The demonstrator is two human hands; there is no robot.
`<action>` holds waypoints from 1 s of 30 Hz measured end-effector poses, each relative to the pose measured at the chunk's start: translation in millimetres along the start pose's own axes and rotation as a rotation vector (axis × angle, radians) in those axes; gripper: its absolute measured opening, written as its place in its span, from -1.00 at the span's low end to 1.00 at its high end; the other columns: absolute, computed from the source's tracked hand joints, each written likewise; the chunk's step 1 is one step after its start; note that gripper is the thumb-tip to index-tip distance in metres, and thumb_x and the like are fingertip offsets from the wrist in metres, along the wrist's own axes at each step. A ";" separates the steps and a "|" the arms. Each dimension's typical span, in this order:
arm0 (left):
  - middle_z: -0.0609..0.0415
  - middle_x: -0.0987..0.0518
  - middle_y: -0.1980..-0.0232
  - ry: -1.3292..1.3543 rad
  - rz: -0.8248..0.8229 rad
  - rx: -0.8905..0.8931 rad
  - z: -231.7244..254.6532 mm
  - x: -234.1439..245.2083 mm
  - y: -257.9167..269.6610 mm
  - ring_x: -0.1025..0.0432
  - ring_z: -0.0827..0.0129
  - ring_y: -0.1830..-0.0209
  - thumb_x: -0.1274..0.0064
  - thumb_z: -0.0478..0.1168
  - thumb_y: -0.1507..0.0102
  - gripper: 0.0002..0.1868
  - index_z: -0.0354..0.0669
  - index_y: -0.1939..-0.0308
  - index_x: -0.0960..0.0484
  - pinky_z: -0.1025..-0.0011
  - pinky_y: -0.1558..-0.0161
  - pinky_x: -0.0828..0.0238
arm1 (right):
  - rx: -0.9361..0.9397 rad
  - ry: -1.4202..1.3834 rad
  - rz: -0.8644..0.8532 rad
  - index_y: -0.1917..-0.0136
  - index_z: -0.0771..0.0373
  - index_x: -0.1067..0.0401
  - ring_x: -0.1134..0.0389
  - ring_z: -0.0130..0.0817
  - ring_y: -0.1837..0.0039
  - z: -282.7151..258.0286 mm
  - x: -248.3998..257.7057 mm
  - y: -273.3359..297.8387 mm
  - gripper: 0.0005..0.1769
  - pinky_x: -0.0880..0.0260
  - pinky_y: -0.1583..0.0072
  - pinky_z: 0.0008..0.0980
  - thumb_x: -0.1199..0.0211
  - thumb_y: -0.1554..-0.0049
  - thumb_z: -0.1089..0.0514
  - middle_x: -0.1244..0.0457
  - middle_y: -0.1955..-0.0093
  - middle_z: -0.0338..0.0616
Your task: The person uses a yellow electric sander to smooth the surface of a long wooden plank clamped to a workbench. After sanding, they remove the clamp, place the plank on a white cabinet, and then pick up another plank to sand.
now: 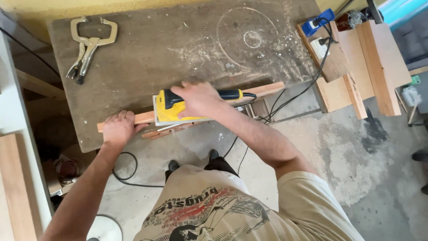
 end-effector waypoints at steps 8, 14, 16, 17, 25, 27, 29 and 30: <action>0.14 -0.54 0.27 0.029 -0.091 0.062 -3.2 12.8 2.1 -0.60 0.19 0.29 0.00 0.53 -0.13 -0.32 0.00 0.25 -0.54 0.24 0.19 -0.45 | -0.006 0.013 0.090 -0.51 -0.21 -0.20 -0.42 0.09 -0.27 64.5 -0.5 20.0 0.00 -0.45 -0.17 0.13 -0.49 0.09 -0.41 -0.30 -0.31 0.01; 0.21 -0.50 0.31 -0.036 0.031 0.081 -3.7 10.8 4.5 -0.59 0.22 0.33 -0.04 0.60 -0.04 -0.31 0.08 0.33 -0.52 0.30 0.18 -0.45 | -0.112 0.057 0.113 -0.46 -0.21 -0.26 -0.43 0.00 -0.25 193.4 -27.3 63.1 -0.02 -0.45 -0.19 0.03 -0.43 0.13 -0.51 -0.34 -0.26 -0.11; 0.23 -0.49 0.33 -0.073 0.052 0.083 -3.3 15.6 1.6 -0.58 0.26 0.35 -0.04 0.61 -0.04 -0.32 0.11 0.35 -0.50 0.35 0.18 -0.44 | -0.147 0.055 0.106 -0.46 -0.24 -0.25 -0.43 -0.01 -0.25 226.0 -20.5 86.5 -0.01 -0.45 -0.22 0.03 -0.39 0.15 -0.56 -0.33 -0.26 -0.15; 0.21 -0.54 0.33 -0.062 -0.092 0.100 -5.7 7.0 -1.6 -0.55 0.24 0.37 0.00 0.65 -0.06 -0.27 0.09 0.37 -0.51 0.32 0.26 -0.42 | -0.161 0.033 0.054 -0.46 -0.15 -0.26 -0.43 -0.15 -0.20 236.2 -13.4 101.3 -0.08 -0.50 -0.14 -0.09 -0.42 0.07 -0.43 -0.34 -0.22 -0.21; 0.27 -0.55 0.34 -0.078 -0.206 0.131 -0.9 6.8 -6.1 -0.49 0.33 0.45 -0.04 0.70 -0.03 -0.24 0.11 0.43 -0.53 0.36 0.43 -0.37 | -0.286 0.060 -0.006 -0.50 -0.06 -0.25 -0.42 -0.06 -0.18 375.4 -35.7 158.2 0.02 -0.45 -0.21 0.04 -0.45 0.11 -0.43 -0.31 -0.31 -0.20; 0.30 -0.59 0.28 -0.093 -0.276 0.157 -5.0 0.2 -8.0 -0.52 0.31 0.41 0.04 0.73 -0.03 -0.22 0.13 0.38 -0.55 0.35 0.30 -0.43 | -0.317 0.013 0.055 -0.50 -0.05 -0.28 -0.35 -0.11 -0.31 398.2 -37.6 165.7 0.05 -0.32 -0.34 0.04 -0.46 0.15 -0.45 -0.25 -0.44 -0.20; 0.29 -0.59 0.28 -0.105 -0.257 0.142 -7.2 -4.3 -10.3 -0.53 0.33 0.38 0.04 0.72 -0.04 -0.23 0.13 0.37 -0.55 0.37 0.29 -0.43 | -0.246 0.037 0.117 -0.43 0.00 -0.33 -0.41 -0.16 -0.19 396.5 -37.8 162.6 0.00 -0.41 -0.24 0.01 -0.47 0.15 -0.45 -0.32 -0.32 -0.22; 0.29 -0.60 0.27 -0.114 -0.235 0.128 -7.0 -7.2 -11.3 -0.55 0.35 0.34 0.03 0.71 -0.06 -0.24 0.14 0.37 -0.55 0.39 0.28 -0.44 | -0.178 0.065 0.178 -0.37 0.04 -0.39 -0.46 -0.20 -0.07 391.5 -35.2 162.3 -0.05 -0.50 -0.15 -0.03 -0.48 0.15 -0.46 -0.38 -0.19 -0.25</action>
Point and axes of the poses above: each hand's wrist, its own y-axis away from the middle knuckle, its own x-axis out of the back of the hand, z = x × y, the point moved 9 cm from there along -y, towards the middle knuckle
